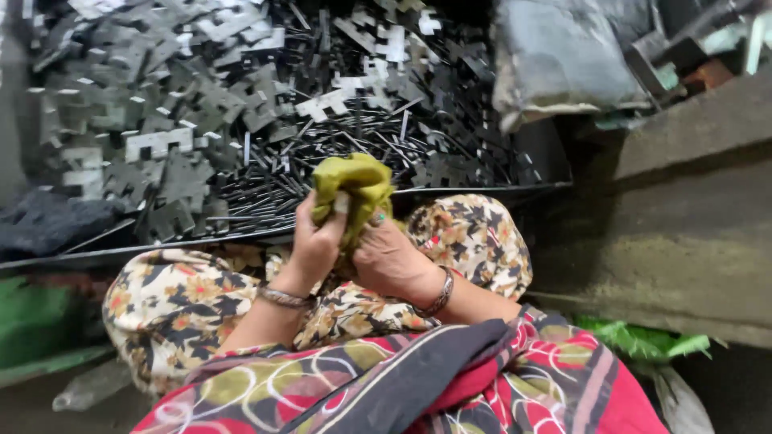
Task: The person wipes their hands with a cloth, then picks up metal hinges and pins from a bin. They manually insert the pins into the hinges and place the assembled pieces onto a padded surface while others also reach into the bin.
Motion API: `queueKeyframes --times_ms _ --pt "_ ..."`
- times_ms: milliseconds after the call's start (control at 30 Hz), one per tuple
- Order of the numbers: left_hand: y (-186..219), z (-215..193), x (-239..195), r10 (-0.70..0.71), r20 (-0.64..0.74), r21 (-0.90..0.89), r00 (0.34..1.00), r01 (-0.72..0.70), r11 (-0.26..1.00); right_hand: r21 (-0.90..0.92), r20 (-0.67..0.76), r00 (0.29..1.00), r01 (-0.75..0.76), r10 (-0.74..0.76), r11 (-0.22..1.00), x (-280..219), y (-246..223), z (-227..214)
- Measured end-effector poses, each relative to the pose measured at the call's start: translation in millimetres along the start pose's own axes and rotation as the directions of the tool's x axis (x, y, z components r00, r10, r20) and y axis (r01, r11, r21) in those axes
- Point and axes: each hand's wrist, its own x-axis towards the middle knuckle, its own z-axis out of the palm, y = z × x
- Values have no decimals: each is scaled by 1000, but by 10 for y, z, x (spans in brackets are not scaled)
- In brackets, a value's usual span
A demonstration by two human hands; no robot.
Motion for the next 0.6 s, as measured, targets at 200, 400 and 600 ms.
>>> queueKeyframes --times_ms 200,400,600 --pt "329 -64 -6 111 100 290 989 -136 947 156 -12 998 63 -62 986 11 24 -368" --pt "347 -327 -140 18 255 260 967 -86 962 705 -257 966 177 15 687 -248 309 -497" --pt "-21 -114 -79 -54 162 -231 985 91 969 457 -510 851 144 126 878 -81 84 -1011"
